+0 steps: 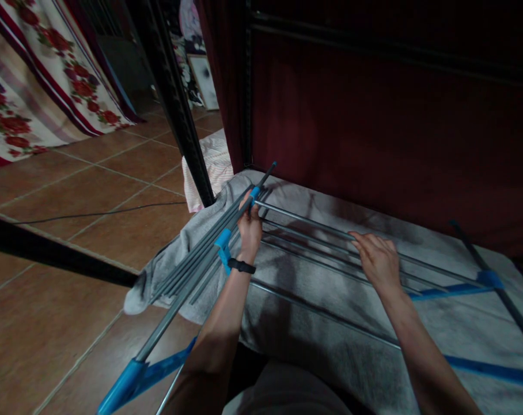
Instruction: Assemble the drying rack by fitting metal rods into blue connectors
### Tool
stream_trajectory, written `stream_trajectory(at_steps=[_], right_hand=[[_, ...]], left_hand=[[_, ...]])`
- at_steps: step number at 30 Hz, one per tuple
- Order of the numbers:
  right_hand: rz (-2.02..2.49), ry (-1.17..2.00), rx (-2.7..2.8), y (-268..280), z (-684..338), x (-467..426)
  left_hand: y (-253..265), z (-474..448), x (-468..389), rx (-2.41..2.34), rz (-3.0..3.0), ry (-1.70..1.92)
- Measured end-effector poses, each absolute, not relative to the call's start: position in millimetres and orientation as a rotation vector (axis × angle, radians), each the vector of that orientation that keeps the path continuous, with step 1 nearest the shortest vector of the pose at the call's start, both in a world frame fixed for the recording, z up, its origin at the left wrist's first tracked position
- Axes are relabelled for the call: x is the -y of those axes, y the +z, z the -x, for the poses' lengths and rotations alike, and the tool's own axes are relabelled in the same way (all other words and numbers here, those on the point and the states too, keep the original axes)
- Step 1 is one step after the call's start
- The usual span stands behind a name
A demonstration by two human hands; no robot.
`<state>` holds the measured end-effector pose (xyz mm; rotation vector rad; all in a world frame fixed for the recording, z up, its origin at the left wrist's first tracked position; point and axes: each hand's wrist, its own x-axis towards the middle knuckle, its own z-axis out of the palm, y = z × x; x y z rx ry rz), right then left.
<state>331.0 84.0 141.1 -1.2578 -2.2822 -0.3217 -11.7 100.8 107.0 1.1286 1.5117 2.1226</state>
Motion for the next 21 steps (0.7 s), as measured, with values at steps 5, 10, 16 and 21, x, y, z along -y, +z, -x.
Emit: stream_trajectory(at_steps=[5,10,16,21], right_hand=[[1.247,-0.328,2.299,143.8,-329.7,-83.2],[1.253,-0.294,2.307,146.2,-330.2,-83.8],[1.262,-0.228,2.337,148.9,-333.1,-87.2],[1.288,-0.18,2.337,152.8,-333.3,-88.5]], left_hand=[[106.8,11.3,-100.7,-1.51,-1.153,2.133],[106.2,10.6,-101.1,-1.506,-1.135,2.133],[107.0,10.0,-100.1,-1.508,-1.142,2.137],[100.3,12.3,-105.5,-1.513,-1.132,2.149]])
